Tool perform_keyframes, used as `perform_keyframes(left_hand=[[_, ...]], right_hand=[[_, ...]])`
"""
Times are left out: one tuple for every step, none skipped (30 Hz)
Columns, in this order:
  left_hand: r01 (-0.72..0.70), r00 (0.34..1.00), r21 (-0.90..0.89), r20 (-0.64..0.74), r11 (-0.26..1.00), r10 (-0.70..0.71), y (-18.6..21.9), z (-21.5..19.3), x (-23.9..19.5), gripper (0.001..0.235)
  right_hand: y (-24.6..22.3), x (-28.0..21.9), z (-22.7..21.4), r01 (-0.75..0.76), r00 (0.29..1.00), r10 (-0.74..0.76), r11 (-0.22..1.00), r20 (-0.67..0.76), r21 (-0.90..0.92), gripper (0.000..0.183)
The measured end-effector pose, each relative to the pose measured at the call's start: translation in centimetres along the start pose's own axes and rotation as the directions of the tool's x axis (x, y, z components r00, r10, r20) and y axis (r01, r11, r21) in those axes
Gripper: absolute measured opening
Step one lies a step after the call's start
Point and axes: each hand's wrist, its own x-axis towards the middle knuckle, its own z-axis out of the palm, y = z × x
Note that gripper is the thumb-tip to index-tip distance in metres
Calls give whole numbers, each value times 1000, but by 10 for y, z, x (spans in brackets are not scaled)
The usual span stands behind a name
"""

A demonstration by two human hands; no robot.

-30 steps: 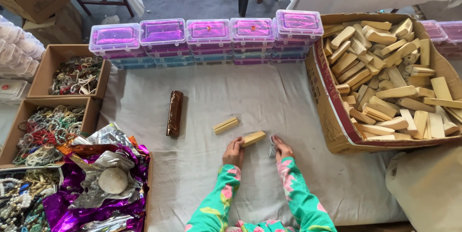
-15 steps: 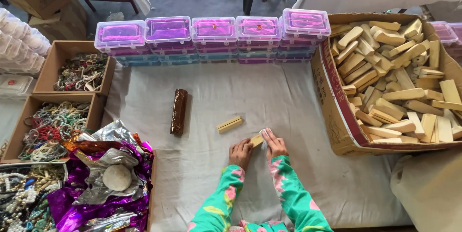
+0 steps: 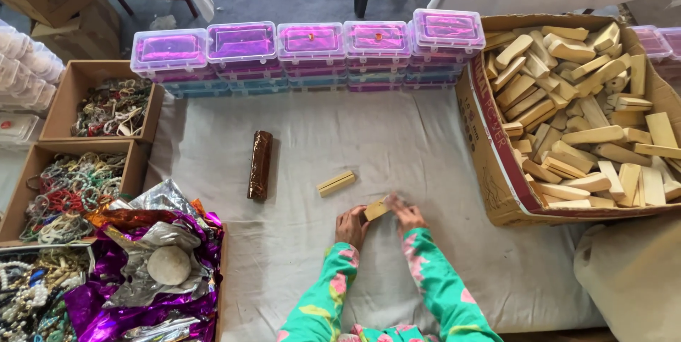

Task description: The person sands small rectangular wooden blocks using a piece of sandpaper, holding the wood with one hand and rubbing the surface with the other. After sanding several pieces, the person picks up and folds a piece of shiny purple foil.

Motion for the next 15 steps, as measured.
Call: perform_keyframes(left_hand=[[-3,1000,-1,2,1000,3,-1,-1,0,64],[-2,1000,2,-6,1000,2,-1,0,0,64],[-1,1000,6,-13,1000,1,-1,0,0,63],[-4,1000,4,-12,1000,4,-2,4,-1,63],[-9,1000,11,-23,1000,10,-3,8,-2,62],[-15,999,22,-36,1000,16,-7,9,-2,62],[-19,999,26,-35,999,19,-13,15,-6,62],[-25,997,31,-69,999,27,-18,22,-8,58],[-30,994,36,-102,999,34,-23,30,-11,55],[-33,994,36,-102,999,36,-22,28,-10,55],[-28,994,22,-105,999,31,-21,26,-8,54],[-22,994,8,-109,1000,22,-20,24,-9,54],[-21,994,7,-109,1000,22,-16,19,-6,54],[-15,997,-13,-76,1000,14,-11,12,-5,57],[-8,999,-33,-43,999,6,-6,6,-4,60]], right_hand=[[-2,2,4,-3,1000,3,1000,-1,-1,84],[-3,4,8,-71,997,71,997,-4,2,81],[-3,6,11,-139,990,140,990,-6,6,79],[-14,2,16,-142,990,143,990,-8,5,79],[-26,-1,20,-123,992,123,992,-28,-1,78],[-39,-2,27,-103,994,102,995,-49,-3,77],[-56,-3,17,-104,993,103,995,-53,0,77],[-70,-3,6,-41,997,43,999,-62,34,77],[-85,-4,-5,22,997,-17,998,-73,66,78],[-85,-3,-8,21,997,-16,998,-75,66,78],[-86,-2,-11,-32,999,30,995,16,97,75],[-86,-2,-15,-86,991,72,989,110,123,73],[-65,-1,-6,-86,991,73,989,110,123,73],[-46,-3,2,-65,990,58,997,127,47,79],[-26,-4,11,-41,988,45,999,145,-28,86]])
